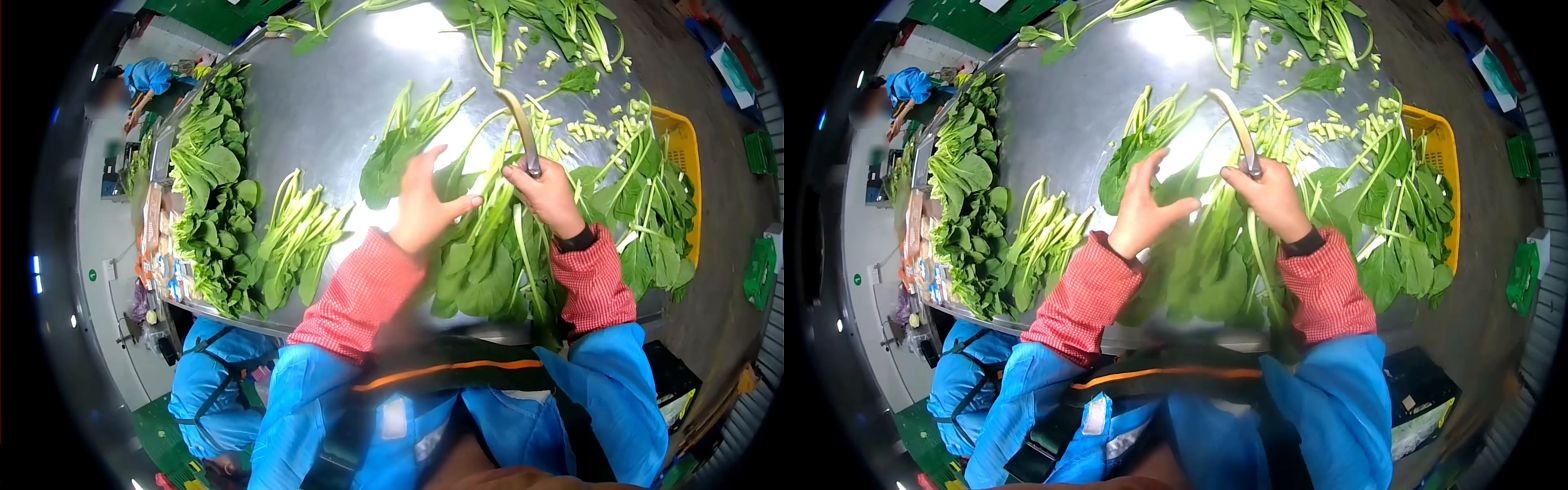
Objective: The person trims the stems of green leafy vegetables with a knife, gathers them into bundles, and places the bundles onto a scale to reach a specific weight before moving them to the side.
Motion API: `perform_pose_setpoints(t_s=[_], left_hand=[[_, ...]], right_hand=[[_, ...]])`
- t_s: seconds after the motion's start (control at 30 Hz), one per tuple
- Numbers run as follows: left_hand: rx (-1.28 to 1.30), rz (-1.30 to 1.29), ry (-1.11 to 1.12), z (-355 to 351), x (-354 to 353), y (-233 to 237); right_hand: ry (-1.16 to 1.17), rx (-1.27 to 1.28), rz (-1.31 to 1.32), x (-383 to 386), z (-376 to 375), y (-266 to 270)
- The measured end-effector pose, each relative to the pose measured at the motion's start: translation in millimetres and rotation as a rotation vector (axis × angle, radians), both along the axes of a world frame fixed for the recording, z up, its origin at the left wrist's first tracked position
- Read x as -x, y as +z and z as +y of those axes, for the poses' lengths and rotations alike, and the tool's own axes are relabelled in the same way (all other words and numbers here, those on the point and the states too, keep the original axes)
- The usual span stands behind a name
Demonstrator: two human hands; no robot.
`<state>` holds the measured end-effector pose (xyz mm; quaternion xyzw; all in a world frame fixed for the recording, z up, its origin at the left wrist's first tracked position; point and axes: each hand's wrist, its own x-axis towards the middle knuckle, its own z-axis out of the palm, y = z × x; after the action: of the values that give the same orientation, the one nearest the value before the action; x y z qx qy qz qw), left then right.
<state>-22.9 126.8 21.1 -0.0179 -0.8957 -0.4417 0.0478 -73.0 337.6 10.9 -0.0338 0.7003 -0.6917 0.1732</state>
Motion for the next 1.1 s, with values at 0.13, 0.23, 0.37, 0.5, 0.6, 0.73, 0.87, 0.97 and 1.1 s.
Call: perform_pose_setpoints(t_s=[0.13, 0.23, 0.37, 0.5, 0.6, 0.73, 0.87, 0.97, 1.1], left_hand=[[-0.499, -0.214, -0.156, 15, -3, 5], [-0.693, -0.581, -0.051, 4, 20, -2], [-0.313, -0.417, 0.151, -15, 87, -19], [0.386, 0.048, 0.075, -27, 149, -85], [0.527, -0.14, 0.008, -17, 162, -95], [0.645, -0.247, -0.087, -12, 159, -98], [0.177, -0.279, -0.071, -15, 135, -83], [-0.296, -0.429, -0.134, -15, 110, -47], [-0.767, -0.6, -0.087, 3, 67, 18]], right_hand=[[0.089, -0.133, 0.155, -7, -21, 0], [-0.025, -0.005, 0.013, 7, -26, -13], [-0.12, -0.093, 0.039, 11, -21, -32], [-0.084, -0.086, 0.028, -8, -20, -44], [-0.092, -0.081, -0.04, -12, -14, -50], [-0.141, -0.151, -0.034, -9, 7, -65], [-0.196, -0.303, 0.154, -3, 17, -56], [-0.178, -0.565, 0.362, 4, 14, -24], [-0.104, -0.706, 0.687, 11, -4, -6]])
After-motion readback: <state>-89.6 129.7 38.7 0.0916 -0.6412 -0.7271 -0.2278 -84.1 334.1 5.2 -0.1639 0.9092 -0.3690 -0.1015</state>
